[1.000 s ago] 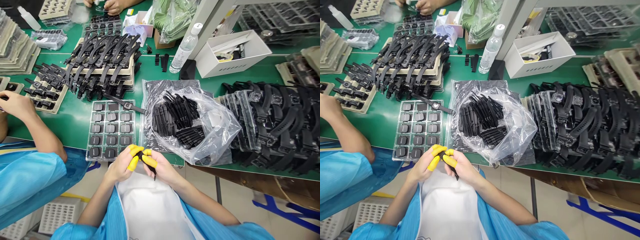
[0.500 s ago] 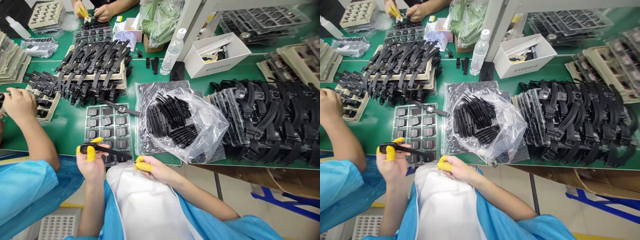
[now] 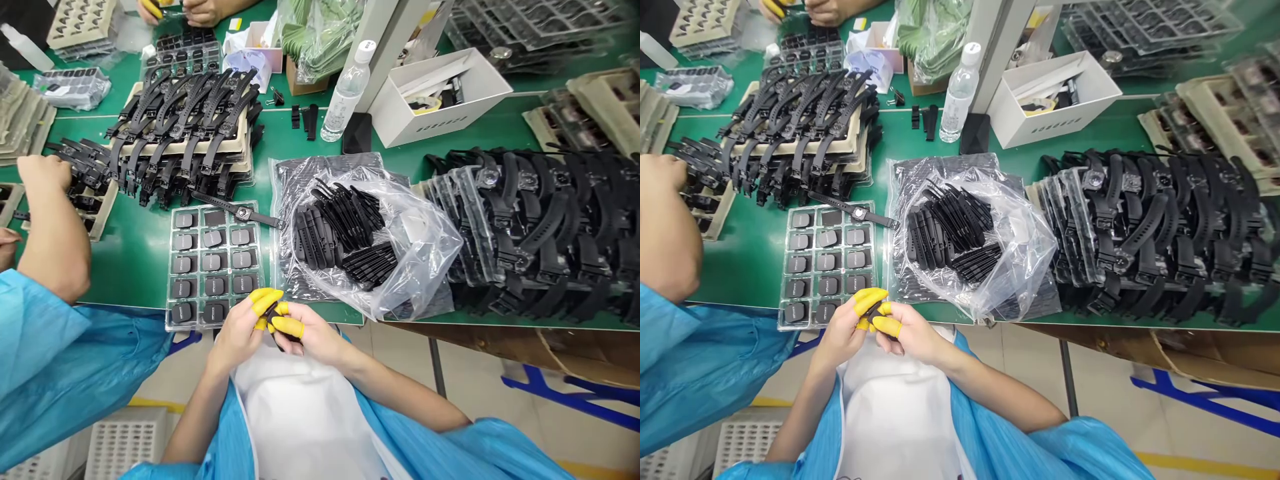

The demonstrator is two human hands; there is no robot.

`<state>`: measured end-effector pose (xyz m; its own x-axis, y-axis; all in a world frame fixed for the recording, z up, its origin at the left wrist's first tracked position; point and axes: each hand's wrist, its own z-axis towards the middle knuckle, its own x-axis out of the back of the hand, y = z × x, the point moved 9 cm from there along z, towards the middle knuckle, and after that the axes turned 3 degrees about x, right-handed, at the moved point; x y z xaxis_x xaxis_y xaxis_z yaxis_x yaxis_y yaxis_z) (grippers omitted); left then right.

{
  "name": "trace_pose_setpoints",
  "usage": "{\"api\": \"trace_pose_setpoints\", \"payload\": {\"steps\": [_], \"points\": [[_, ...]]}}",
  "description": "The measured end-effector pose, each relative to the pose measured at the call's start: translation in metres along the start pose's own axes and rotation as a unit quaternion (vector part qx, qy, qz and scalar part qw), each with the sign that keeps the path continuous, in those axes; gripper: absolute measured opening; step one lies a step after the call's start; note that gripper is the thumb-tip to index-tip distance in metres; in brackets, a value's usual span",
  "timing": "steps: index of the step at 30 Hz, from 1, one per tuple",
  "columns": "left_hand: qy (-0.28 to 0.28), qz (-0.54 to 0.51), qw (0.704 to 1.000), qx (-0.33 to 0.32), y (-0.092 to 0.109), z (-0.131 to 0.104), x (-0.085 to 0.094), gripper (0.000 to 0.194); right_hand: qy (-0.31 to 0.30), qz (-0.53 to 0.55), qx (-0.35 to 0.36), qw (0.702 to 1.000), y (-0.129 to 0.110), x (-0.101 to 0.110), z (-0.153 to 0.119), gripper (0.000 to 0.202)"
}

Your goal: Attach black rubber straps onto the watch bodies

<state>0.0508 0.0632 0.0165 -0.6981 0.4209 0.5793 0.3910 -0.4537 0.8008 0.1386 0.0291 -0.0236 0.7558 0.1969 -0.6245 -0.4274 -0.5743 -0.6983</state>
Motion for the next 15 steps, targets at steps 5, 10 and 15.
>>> {"api": "trace_pose_setpoints", "payload": {"steps": [5, 10, 15], "points": [[0.018, 0.015, 1.0, -0.011, 0.001, -0.004, 0.002, 0.068, 0.021, 0.071, 0.035, 0.997, 0.004, 0.005, 0.001, 0.033], [0.021, 0.005, 1.0, -0.013, 0.006, -0.002, 0.001, 0.064, 0.023, 0.135, 0.021, 0.99, 0.006, 0.003, 0.003, 0.03], [-0.04, -0.025, 0.998, -0.04, 0.021, 0.001, 0.002, 0.057, 0.027, 0.142, 0.021, 0.989, 0.003, 0.006, 0.001, 0.033]]}}
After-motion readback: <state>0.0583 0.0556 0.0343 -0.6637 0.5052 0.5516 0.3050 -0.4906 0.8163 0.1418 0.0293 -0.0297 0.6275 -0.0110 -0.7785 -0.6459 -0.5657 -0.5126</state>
